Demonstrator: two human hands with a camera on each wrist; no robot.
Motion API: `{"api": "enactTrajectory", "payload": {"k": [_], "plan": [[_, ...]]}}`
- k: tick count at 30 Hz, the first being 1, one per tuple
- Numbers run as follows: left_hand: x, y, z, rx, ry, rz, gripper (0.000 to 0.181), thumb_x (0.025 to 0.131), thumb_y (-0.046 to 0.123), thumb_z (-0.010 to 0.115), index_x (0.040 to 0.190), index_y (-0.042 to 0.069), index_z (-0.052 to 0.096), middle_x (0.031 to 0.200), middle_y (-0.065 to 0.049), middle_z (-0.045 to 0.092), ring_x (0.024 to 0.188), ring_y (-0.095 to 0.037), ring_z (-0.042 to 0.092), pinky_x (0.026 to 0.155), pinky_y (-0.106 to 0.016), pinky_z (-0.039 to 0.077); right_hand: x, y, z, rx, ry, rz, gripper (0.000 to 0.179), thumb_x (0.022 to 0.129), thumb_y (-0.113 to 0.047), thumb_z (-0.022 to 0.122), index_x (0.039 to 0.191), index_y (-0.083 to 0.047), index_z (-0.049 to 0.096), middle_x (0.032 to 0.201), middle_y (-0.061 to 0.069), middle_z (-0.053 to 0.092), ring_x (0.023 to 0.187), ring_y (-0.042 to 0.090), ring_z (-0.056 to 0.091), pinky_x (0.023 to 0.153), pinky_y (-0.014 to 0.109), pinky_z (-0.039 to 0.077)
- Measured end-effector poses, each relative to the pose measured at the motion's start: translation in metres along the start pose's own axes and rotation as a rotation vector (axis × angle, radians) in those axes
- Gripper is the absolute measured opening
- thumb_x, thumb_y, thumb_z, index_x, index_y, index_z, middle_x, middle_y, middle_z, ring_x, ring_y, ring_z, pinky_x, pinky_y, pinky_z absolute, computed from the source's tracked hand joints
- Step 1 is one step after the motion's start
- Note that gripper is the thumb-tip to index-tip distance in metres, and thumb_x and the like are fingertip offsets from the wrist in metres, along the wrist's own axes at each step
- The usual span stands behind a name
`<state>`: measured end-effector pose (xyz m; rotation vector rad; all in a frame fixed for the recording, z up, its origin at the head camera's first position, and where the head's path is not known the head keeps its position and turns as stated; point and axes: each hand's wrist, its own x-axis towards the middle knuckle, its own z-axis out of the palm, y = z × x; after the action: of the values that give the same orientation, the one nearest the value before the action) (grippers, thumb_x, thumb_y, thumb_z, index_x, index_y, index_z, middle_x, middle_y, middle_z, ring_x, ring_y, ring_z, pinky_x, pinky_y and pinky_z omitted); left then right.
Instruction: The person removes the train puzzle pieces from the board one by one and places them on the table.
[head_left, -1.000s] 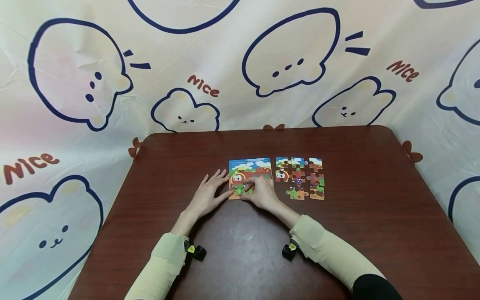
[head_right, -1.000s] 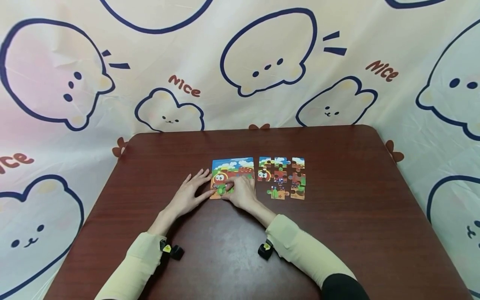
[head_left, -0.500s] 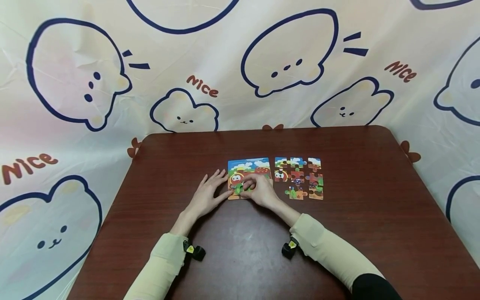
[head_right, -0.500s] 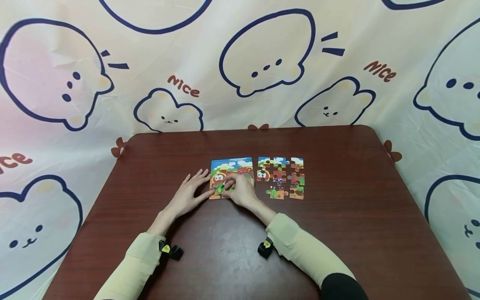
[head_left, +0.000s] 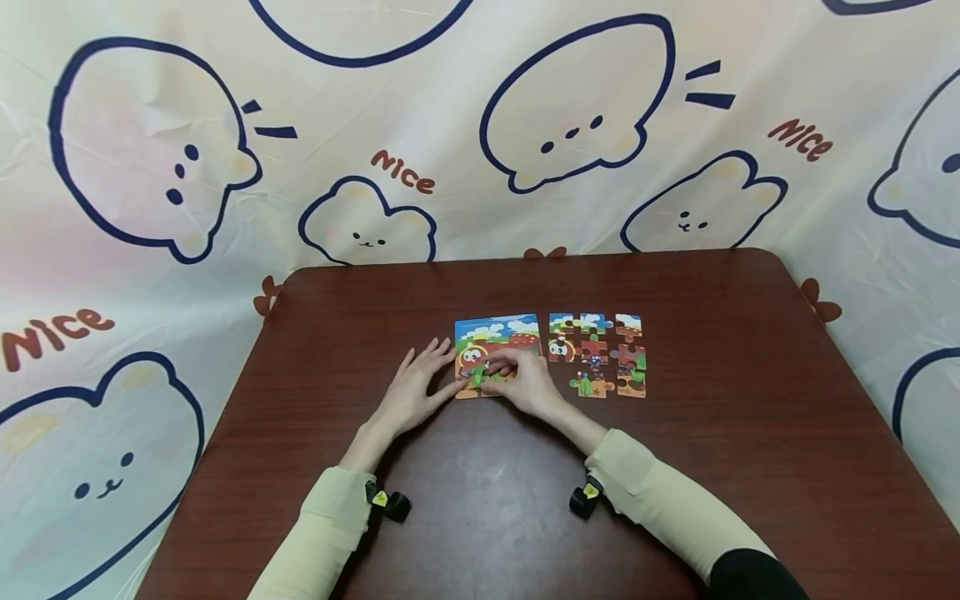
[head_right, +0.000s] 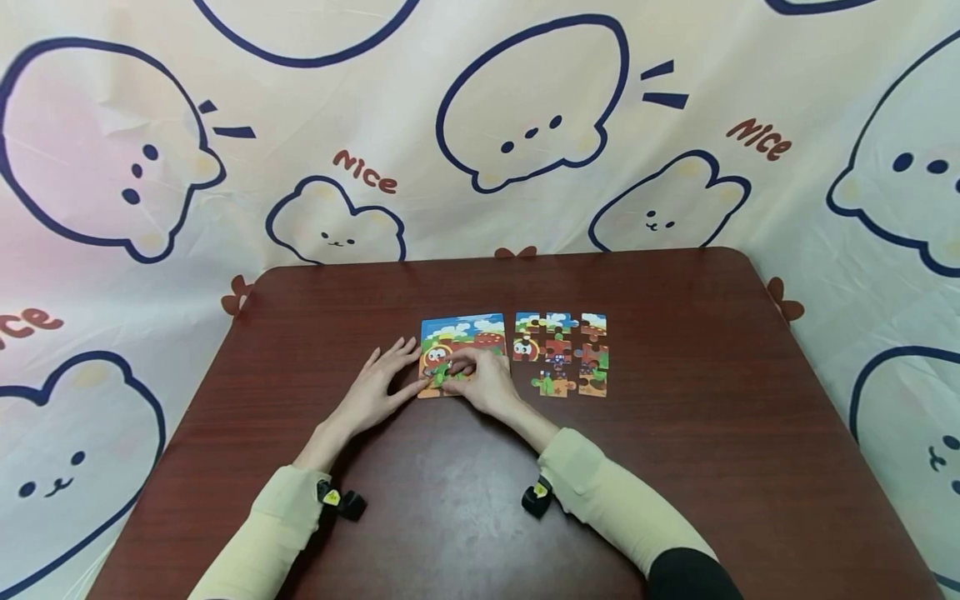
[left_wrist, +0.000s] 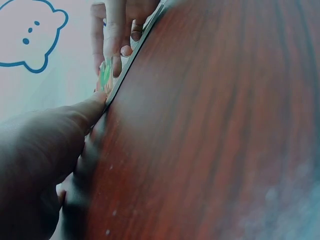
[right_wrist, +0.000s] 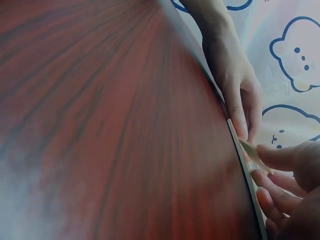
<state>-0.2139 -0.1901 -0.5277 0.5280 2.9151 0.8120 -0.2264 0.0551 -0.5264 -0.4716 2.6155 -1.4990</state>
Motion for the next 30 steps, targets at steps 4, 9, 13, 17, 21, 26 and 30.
{"api": "enactTrajectory", "payload": {"k": [4,9,13,17,21,26,30], "plan": [[0.000,-0.001,0.001,0.000,-0.005,0.000,0.069,0.108,0.043,0.071,0.165,0.009,0.052,0.178,-0.013,0.039,0.171,-0.033,0.028,0.139,-0.065,0.013,-0.006,0.001,-0.011,0.056,0.002,-0.020,0.039,0.094,-0.015,0.089,0.129,-0.005,0.078,0.114,0.014,0.083,0.101,0.028,0.078,0.088,0.038,0.064],[0.000,0.000,0.001,-0.005,-0.002,0.003,0.069,0.107,0.042,0.072,0.164,0.008,0.053,0.178,-0.013,0.040,0.171,-0.033,0.028,0.139,-0.066,0.013,-0.015,0.004,-0.029,0.101,-0.003,-0.073,0.041,0.094,-0.010,0.088,0.132,0.000,0.076,0.112,0.017,0.082,0.092,0.023,0.077,0.081,0.028,0.062],[-0.001,0.000,0.000,-0.011,0.010,0.007,0.069,0.107,0.042,0.073,0.163,0.008,0.053,0.177,-0.013,0.040,0.171,-0.033,0.028,0.139,-0.066,0.013,-0.022,0.009,-0.042,0.122,-0.005,-0.096,0.040,0.094,-0.006,0.087,0.131,0.001,0.075,0.110,0.019,0.081,0.090,0.017,0.075,0.079,0.023,0.060],[-0.001,0.000,0.000,-0.011,0.010,0.007,0.069,0.107,0.043,0.072,0.163,0.008,0.053,0.178,-0.012,0.040,0.171,-0.033,0.028,0.139,-0.066,0.012,-0.031,0.012,-0.053,0.122,-0.011,-0.087,0.039,0.094,-0.005,0.086,0.131,0.000,0.075,0.108,0.018,0.082,0.088,0.012,0.075,0.079,0.023,0.061],[0.000,-0.001,-0.002,-0.013,0.012,0.005,0.070,0.107,0.043,0.073,0.164,0.008,0.053,0.177,-0.013,0.040,0.171,-0.033,0.028,0.140,-0.065,0.012,-0.039,0.016,-0.064,0.105,-0.021,-0.069,0.040,0.094,-0.006,0.087,0.132,-0.001,0.075,0.106,0.015,0.082,0.086,0.007,0.074,0.077,0.023,0.061],[0.000,-0.002,0.000,-0.010,0.017,0.003,0.071,0.106,0.043,0.073,0.164,0.008,0.052,0.178,-0.013,0.040,0.171,-0.034,0.028,0.139,-0.065,0.012,-0.050,0.022,-0.076,0.056,-0.005,-0.054,0.039,0.094,-0.006,0.087,0.131,-0.002,0.076,0.107,0.014,0.083,0.089,0.016,0.076,0.077,0.025,0.061],[0.000,-0.004,0.002,-0.002,0.007,0.001,0.072,0.106,0.044,0.072,0.165,0.009,0.051,0.178,-0.012,0.039,0.171,-0.033,0.026,0.140,-0.064,0.012,-0.056,0.029,-0.085,-0.047,0.027,-0.055,0.039,0.095,-0.010,0.087,0.132,-0.004,0.076,0.112,0.014,0.082,0.099,0.027,0.078,0.084,0.036,0.064]]}}
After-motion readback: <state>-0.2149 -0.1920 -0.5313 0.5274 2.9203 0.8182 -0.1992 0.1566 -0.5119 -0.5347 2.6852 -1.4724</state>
